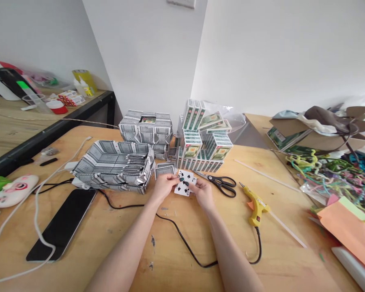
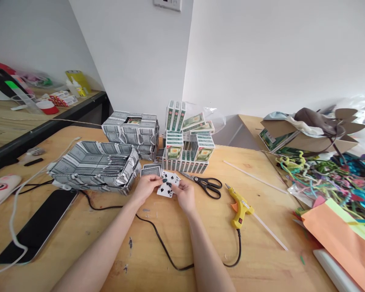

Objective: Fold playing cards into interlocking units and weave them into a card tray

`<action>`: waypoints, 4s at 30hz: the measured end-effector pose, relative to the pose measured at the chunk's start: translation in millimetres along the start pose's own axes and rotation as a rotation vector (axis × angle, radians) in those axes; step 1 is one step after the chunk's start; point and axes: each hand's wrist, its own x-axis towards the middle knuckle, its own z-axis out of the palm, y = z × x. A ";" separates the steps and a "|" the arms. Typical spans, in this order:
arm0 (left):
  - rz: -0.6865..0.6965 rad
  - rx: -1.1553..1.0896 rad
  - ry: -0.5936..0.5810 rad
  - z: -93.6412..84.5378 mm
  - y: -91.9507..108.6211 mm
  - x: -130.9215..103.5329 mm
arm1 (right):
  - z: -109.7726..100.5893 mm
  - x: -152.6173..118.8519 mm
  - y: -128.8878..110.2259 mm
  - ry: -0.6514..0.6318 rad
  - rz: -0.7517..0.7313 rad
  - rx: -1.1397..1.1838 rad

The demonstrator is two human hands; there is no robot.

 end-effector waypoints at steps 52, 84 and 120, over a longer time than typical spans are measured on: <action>0.486 0.608 0.236 9.5 -2.9 -16.6 | 7.3 -2.9 -3.7 0.017 -0.048 -0.002; 0.494 0.752 0.274 12.3 -5.7 -10.1 | 15.5 -10.0 -2.6 -0.011 -0.108 -0.023; 0.999 1.019 0.328 22.6 -5.7 -23.6 | 7.4 -8.4 -2.0 0.289 -0.114 -0.206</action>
